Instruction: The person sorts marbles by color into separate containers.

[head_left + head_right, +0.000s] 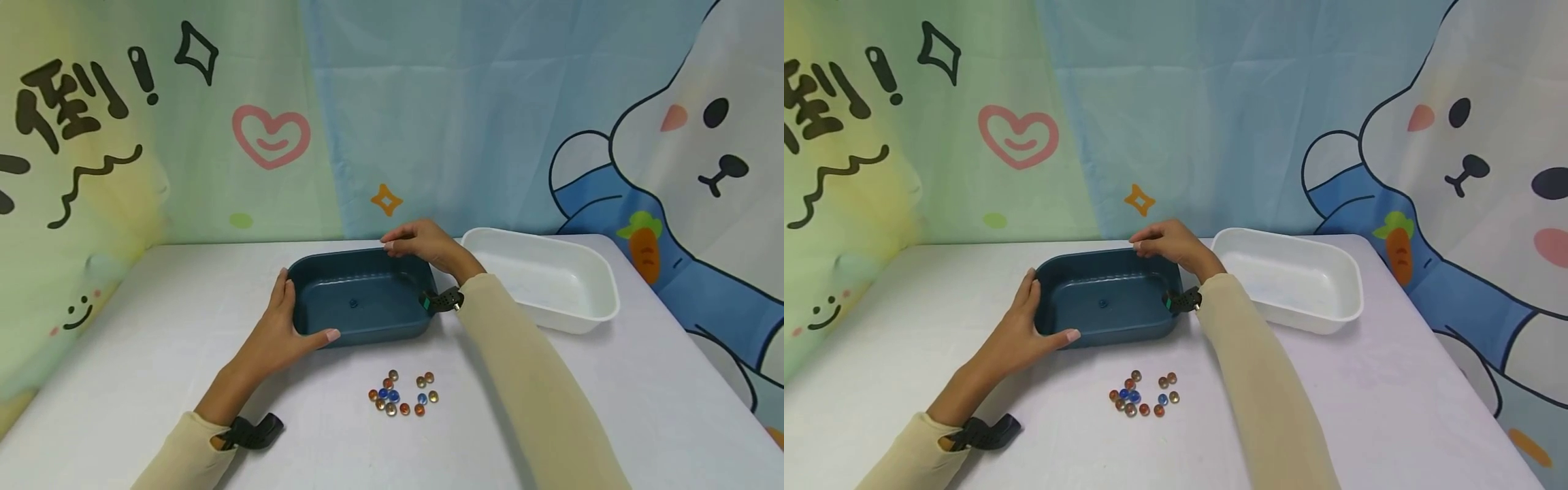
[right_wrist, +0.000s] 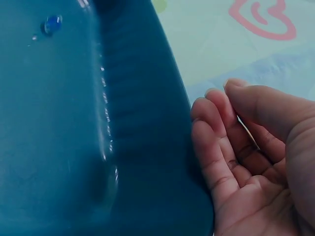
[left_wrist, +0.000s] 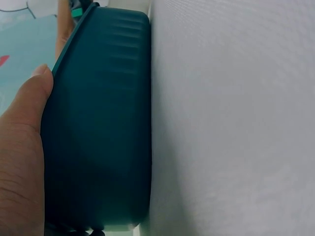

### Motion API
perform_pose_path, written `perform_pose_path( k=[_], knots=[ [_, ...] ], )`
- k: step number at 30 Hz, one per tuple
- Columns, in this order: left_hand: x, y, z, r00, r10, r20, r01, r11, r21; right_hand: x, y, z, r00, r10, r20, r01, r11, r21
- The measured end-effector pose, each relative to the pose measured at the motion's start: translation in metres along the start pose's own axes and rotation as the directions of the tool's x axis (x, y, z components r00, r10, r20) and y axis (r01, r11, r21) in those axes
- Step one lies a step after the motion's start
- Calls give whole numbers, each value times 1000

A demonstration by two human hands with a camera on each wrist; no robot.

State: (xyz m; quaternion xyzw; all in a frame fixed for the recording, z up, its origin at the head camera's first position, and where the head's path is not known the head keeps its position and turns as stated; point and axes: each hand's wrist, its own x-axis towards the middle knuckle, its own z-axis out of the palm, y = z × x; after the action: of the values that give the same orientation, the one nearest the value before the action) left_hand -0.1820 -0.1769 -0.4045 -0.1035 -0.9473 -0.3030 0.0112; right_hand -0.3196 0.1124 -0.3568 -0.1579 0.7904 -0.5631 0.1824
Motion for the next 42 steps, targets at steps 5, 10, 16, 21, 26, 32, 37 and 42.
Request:
perform_pose_path(
  k=[5, 10, 16, 21, 26, 32, 37, 42],
  knots=[
    [-1, 0, 0, 1000, -5, 3, 5, 1000, 0, -2, -1, 3, 1000, -14, 15, 14, 999, -45],
    [0, 0, -1, 1000, -5, 9, 5, 1000, -7, -3, 0, 4, 1000, -24, 9, 25, 996, -88],
    [0, 0, -1, 1000, -5, 6, 6, 1000, -7, -3, 0, 5, 1000, -9, 4, 10, 997, -75],
    [0, 1, -1, 1000, -2, 5, 2, 1000, -7, -5, 0, 5, 1000, -22, -3, 22, 998, -62],
    [0, 1, -1, 1000, 0, 5, 0, 1000, -7, -6, -1, 9, 1000, -21, 4, 21, 996, -90],
    [-1, -1, -1, 1000, -8, -4, 8, 1000, 4, -9, -3, 12, 999, -24, 40, 30, 988, -155],
    [-1, 0, -1, 1000, -9, 1, 9, 1000, 6, -16, -2, 9, 997, -40, 69, 49, 989, -139],
    [-1, 1, -1, 1000, -5, 5, 5, 1000, 5, -24, -2, 4, 997, -49, 58, 56, 990, -131]
  ],
)
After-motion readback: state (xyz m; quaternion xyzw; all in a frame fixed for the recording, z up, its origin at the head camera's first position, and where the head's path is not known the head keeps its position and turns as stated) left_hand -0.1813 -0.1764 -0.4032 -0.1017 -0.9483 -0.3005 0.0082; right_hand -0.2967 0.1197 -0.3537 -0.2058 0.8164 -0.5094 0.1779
